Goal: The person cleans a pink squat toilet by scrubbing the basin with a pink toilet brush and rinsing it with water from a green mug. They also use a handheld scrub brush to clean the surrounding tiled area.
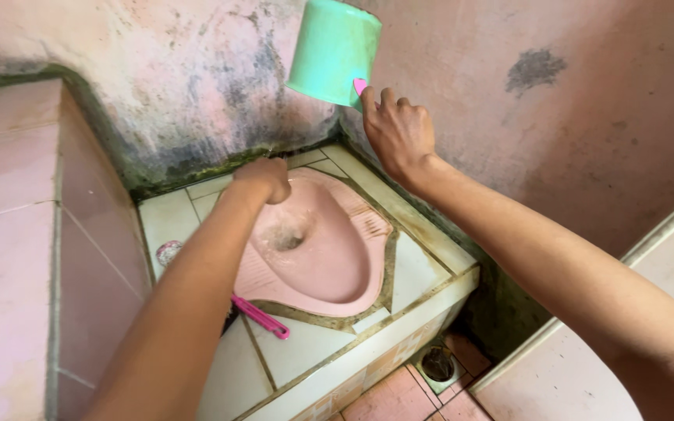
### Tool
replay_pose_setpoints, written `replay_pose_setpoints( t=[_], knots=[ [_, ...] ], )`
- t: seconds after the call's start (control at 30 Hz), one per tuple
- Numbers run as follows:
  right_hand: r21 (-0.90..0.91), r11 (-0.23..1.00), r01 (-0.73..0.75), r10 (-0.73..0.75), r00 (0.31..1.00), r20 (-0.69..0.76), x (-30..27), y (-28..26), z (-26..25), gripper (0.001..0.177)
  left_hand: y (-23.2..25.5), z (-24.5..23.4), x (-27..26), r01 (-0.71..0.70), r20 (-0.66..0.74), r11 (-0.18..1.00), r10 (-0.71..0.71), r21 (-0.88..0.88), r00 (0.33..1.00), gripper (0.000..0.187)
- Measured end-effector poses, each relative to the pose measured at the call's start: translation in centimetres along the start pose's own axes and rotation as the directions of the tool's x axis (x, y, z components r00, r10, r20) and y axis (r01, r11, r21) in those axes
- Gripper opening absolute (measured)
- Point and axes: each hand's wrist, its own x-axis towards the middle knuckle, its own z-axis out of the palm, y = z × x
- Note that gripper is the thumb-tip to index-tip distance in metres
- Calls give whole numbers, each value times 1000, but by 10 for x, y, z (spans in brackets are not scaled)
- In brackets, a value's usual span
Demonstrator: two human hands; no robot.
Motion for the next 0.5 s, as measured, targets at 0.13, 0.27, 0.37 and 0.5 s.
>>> replay_pose_setpoints(
  t=[0.13,0.27,0.37,0.5],
  knots=[
    [192,981,33,-21,998,-66,12,-9,-32,54,-23,-33,-21,40,-1,995,-40,89,999,41],
    [468,878,105,-6,978,-207,36,-25,-69,39,-44,-52,-43,46,-7,996,-46,82,999,38],
    [624,733,270,-12,923,-385,60,-44,-103,33,-57,-58,-60,-12,-17,994,14,112,1000,34],
    [908,396,134,39,986,-163,84,-80,-151,27,-70,-67,-88,12,-24,998,-11,60,1000,34]
  ],
)
